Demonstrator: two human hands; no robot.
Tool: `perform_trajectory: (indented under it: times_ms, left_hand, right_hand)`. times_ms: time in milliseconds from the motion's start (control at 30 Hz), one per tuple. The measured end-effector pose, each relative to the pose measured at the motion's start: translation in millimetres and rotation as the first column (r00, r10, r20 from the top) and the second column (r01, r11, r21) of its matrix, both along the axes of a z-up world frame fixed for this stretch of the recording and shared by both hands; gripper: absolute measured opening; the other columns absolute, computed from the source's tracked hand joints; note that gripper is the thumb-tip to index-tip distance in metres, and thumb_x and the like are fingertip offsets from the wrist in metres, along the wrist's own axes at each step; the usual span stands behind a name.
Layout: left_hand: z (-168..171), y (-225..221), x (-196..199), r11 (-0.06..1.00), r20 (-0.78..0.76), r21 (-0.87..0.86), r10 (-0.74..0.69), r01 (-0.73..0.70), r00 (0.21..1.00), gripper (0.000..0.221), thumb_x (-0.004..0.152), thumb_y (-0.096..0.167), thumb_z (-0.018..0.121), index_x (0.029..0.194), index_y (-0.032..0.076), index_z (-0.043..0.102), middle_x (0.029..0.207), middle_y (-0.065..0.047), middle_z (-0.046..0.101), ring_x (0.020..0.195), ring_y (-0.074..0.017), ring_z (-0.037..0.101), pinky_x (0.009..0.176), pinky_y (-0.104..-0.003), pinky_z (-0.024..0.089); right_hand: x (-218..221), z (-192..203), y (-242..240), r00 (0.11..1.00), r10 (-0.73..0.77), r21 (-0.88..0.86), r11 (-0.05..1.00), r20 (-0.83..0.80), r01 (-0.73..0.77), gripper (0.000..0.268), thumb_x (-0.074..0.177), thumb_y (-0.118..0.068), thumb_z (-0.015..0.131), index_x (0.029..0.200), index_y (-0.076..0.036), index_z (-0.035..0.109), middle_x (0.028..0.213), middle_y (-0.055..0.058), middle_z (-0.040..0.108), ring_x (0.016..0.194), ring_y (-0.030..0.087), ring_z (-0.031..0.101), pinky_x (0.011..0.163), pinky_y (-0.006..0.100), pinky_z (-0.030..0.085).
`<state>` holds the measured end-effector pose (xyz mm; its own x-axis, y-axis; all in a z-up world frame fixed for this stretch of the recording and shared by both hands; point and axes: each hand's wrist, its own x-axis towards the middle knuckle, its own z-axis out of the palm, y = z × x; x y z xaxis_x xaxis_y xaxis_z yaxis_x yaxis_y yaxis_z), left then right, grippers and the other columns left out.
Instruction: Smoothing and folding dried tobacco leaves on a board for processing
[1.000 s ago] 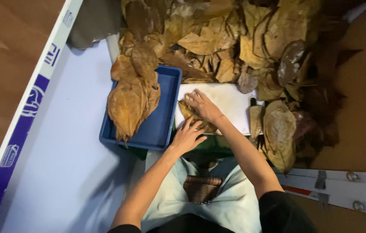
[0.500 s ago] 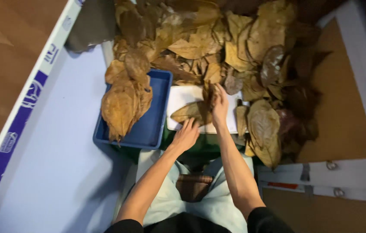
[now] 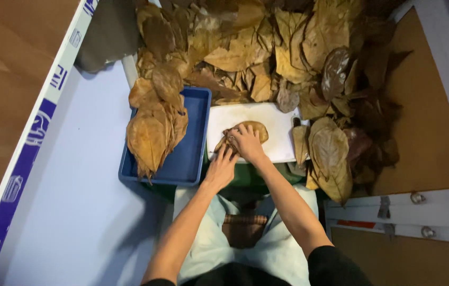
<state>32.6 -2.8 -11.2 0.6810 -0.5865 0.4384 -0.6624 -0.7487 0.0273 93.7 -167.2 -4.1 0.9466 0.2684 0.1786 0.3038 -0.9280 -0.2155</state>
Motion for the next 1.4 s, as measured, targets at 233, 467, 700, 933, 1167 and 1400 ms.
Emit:
perform_trajectory:
  times_ms: [233, 467, 700, 933, 1167, 1400]
  left_hand:
    - [-17.3, 0.9, 2.5, 0.999, -0.232, -0.028, 0.009, -0.016, 0.973, 0.049, 0.086, 0.012, 0.061, 0.135, 0.014, 0.061, 0.148, -0.020, 0.050, 0.141, -0.0478, 0.042, 0.081, -0.052, 0.062]
    - [-9.3, -1.4, 4.7, 0.999, -0.225, -0.006, 0.036, -0.039, 0.974, 0.060, 0.079, 0.014, 0.066, 0.139, 0.020, 0.062, 0.149, -0.014, 0.051, 0.139, -0.0461, 0.045, 0.089, -0.049, 0.061]
    - [-18.8, -4.8, 6.8, 0.997, -0.162, 0.011, 0.073, -0.073, 0.984, 0.057, 0.077, 0.015, 0.066, 0.133, 0.026, 0.068, 0.144, -0.007, 0.056, 0.136, -0.0382, 0.048, 0.096, -0.046, 0.056]
    - [-32.2, -11.9, 9.7, 0.996, -0.237, -0.010, 0.088, -0.094, 0.967, 0.046, 0.080, 0.013, 0.058, 0.122, 0.022, 0.072, 0.135, -0.010, 0.059, 0.128, -0.0380, 0.048, 0.092, -0.047, 0.052]
    - [-5.6, 4.5, 20.0, 0.997, -0.402, -0.061, 0.013, -0.041, 0.916, 0.050, 0.080, 0.001, 0.058, 0.130, -0.005, 0.058, 0.149, -0.024, 0.045, 0.131, -0.0415, 0.048, 0.113, -0.045, 0.044]
    - [-90.6, 8.5, 55.7, 0.997, -0.328, -0.076, -0.050, 0.026, 0.943, 0.041, 0.077, 0.009, 0.060, 0.117, 0.011, 0.071, 0.131, -0.012, 0.056, 0.122, -0.0308, 0.053, 0.101, -0.035, 0.053]
  right_hand:
    - [39.3, -11.0, -21.3, 0.991, 0.039, -0.125, 0.992, 0.126, -0.023, 0.018, 0.096, -0.031, 0.060, 0.112, -0.023, 0.057, 0.119, 0.001, 0.055, 0.107, 0.029, 0.052, 0.084, 0.045, 0.049]
    - [62.3, -18.7, -74.9, 0.967, -0.143, -0.133, 0.976, 0.212, 0.173, 0.023, 0.098, -0.027, 0.062, 0.119, -0.019, 0.057, 0.118, 0.010, 0.055, 0.110, 0.040, 0.056, 0.087, 0.056, 0.053]
    - [18.7, 18.0, -117.5, 0.932, -0.155, -0.152, 0.965, 0.327, 0.214, 0.026, 0.092, -0.013, 0.062, 0.113, 0.001, 0.056, 0.108, 0.019, 0.055, 0.096, 0.041, 0.066, 0.076, 0.043, 0.061]
    - [3.4, 21.2, -39.7, 0.872, 0.173, -0.223, 0.972, 0.458, -0.076, 0.018, 0.097, -0.018, 0.059, 0.111, -0.019, 0.070, 0.125, 0.008, 0.057, 0.116, 0.034, 0.052, 0.099, 0.041, 0.044]
    - [-24.2, 12.2, 1.3, 0.989, -0.132, 0.060, 0.989, -0.073, 0.137, 0.058, 0.095, -0.031, 0.054, 0.150, -0.017, 0.042, 0.158, 0.013, 0.033, 0.143, 0.049, 0.029, 0.115, 0.066, 0.027]
    - [-41.2, 59.0, -34.5, 0.921, 0.382, 0.201, 0.910, -0.073, -0.362, 0.074, 0.081, -0.002, 0.074, 0.149, -0.002, 0.044, 0.142, 0.028, 0.048, 0.125, 0.055, 0.053, 0.109, 0.058, 0.045]
